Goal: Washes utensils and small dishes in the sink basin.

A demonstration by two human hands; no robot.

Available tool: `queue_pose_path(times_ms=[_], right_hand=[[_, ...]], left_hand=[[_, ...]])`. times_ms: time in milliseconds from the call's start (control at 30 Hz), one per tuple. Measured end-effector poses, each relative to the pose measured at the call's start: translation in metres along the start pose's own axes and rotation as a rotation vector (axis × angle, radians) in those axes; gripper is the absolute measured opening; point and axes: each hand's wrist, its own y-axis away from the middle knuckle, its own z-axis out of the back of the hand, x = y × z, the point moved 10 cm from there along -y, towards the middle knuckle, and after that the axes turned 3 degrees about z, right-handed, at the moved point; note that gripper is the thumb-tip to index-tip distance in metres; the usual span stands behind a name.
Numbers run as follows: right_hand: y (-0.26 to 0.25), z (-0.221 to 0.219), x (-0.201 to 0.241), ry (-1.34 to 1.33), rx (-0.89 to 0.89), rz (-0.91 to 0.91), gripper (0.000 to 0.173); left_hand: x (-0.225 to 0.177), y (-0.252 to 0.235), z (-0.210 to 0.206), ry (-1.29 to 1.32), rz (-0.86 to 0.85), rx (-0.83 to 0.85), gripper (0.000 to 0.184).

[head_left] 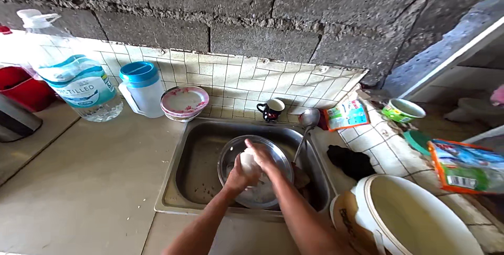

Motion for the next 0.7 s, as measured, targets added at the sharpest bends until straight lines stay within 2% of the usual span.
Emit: queue_pose_path(times_ms=[33,67,100,133,167,233,267,333,367,400,433,500,533,567,600,667,700], right_hand=[[0.001,0.003,-0.005,-0.117,-0.037,0.011,0.057],[0.003,0.003,-0.010,-0.180,-0.036,0.000,0.058],[0.003,0.000,-0.015,-0.166,-0.009,-0.020,0.059],[0.001,-0.006,-0.017,-0.075,0.031,-0.038,0.057],[0.000,-0.015,-0.016,0.055,0.115,-0.067,0.056],[0.003,-0.031,-0.005,0.215,0.273,-0.086,0.057],[0.005,-0.030,-0.001,0.165,0.266,-0.066,0.057],[0.001,-0.018,-0.007,-0.103,0.127,-0.026,0.056],[0.000,-0.015,-0.016,-0.237,0.084,-0.048,0.056],[-0.001,-0.014,-0.023,-0.286,0.082,-0.061,0.057],[-0.001,-0.015,-0.026,-0.240,0.102,-0.062,0.057],[0.001,-0.023,-0.023,0.010,0.211,-0.103,0.056],[0.001,-0.031,-0.021,0.120,0.288,-0.117,0.057],[0.003,-0.035,-0.019,0.164,0.327,-0.112,0.059],[0.004,-0.035,-0.019,0.134,0.326,-0.104,0.060],[0.002,-0.026,-0.025,-0.046,0.251,-0.098,0.060],[0.000,-0.022,-0.034,-0.135,0.199,-0.104,0.060]], left_hand=[[0.004,0.002,-0.003,0.296,0.042,0.068,0.052],[0.006,0.003,-0.011,0.492,0.087,0.169,0.036],[0.010,0.004,-0.017,0.572,0.130,0.260,0.039],[0.015,0.005,-0.018,0.522,0.157,0.288,0.039],[0.020,0.004,-0.013,0.387,0.165,0.221,0.039],[0.024,-0.001,-0.004,0.185,0.178,0.086,0.082],[0.024,-0.002,-0.003,0.237,0.150,0.071,0.085],[0.018,-0.003,-0.008,0.517,0.079,0.158,0.054],[0.013,-0.004,-0.015,0.662,0.085,0.253,0.045],[0.012,-0.003,-0.020,0.728,0.114,0.325,0.047],[0.014,-0.003,-0.022,0.688,0.148,0.348,0.048],[0.023,-0.005,-0.010,0.327,0.168,0.212,0.043],[0.025,-0.008,-0.004,0.158,0.185,0.144,0.065],[0.029,-0.012,-0.003,0.106,0.180,0.109,0.078],[0.031,-0.012,-0.006,0.167,0.152,0.117,0.076],[0.031,-0.011,-0.014,0.463,0.139,0.186,0.045],[0.032,-0.011,-0.020,0.655,0.171,0.248,0.043]])
